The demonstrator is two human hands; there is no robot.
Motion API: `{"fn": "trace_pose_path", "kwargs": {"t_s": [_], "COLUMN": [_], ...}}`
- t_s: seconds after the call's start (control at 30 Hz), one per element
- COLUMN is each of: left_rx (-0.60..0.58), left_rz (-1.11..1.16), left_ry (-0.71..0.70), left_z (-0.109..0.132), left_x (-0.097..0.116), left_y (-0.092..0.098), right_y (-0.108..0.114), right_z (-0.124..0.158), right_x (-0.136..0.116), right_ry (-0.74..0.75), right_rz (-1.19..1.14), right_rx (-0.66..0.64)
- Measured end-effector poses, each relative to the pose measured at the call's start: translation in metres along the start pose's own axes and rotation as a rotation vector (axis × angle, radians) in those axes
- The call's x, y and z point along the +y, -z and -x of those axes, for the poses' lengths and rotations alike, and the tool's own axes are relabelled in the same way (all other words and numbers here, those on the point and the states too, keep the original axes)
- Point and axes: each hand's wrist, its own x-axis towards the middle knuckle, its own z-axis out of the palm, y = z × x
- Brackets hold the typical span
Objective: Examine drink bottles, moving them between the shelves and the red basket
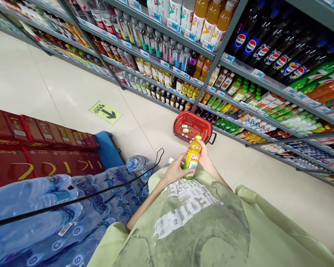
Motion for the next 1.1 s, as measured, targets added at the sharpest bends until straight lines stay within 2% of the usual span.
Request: {"fn": "trace_pose_path", "kwargs": {"t_s": [0.1,0.2,0.33,0.53,0.63,0.73,0.83,0.93,1.03,1.1], "left_rx": [-0.028,-0.116,-0.296,-0.426,-0.44,-0.338,-0.253,-0.325,-0.444,-0.494], "left_rz": [-0.008,0.053,0.148,0.147,0.142,0.065,-0.019,0.009,0.233,0.353], "left_ry": [-0.028,-0.016,-0.027,-0.012,-0.085,-0.125,-0.144,-0.114,-0.032,0.0], "left_z": [-0.001,-0.003,-0.008,-0.026,-0.038,-0.054,-0.073,-0.091,-0.107,-0.119], "left_x": [0.005,0.006,0.007,0.017,0.022,0.023,0.022,0.022,0.028,0.034], "left_y": [0.002,0.002,-0.001,-0.012,-0.022,-0.029,-0.031,-0.034,-0.046,-0.057], "right_y": [0.009,0.015,0.021,0.039,0.051,0.066,0.088,0.114,0.141,0.157], "right_z": [0.001,-0.001,-0.005,-0.002,0.003,0.005,0.002,-0.005,-0.012,-0.017], "right_x": [-0.001,0.003,0.009,-0.007,-0.028,-0.053,-0.076,-0.094,-0.11,-0.12], "right_ry": [-0.104,-0.168,-0.144,0.005,0.106,0.147,0.152,0.086,0.04,0.013], "right_rz": [-0.423,-0.633,-0.707,-0.668,-0.57,-0.341,0.001,0.339,0.604,0.699], "right_rx": [-0.041,-0.097,-0.074,-0.027,0.008,0.031,0.074,0.123,0.209,0.239]}}
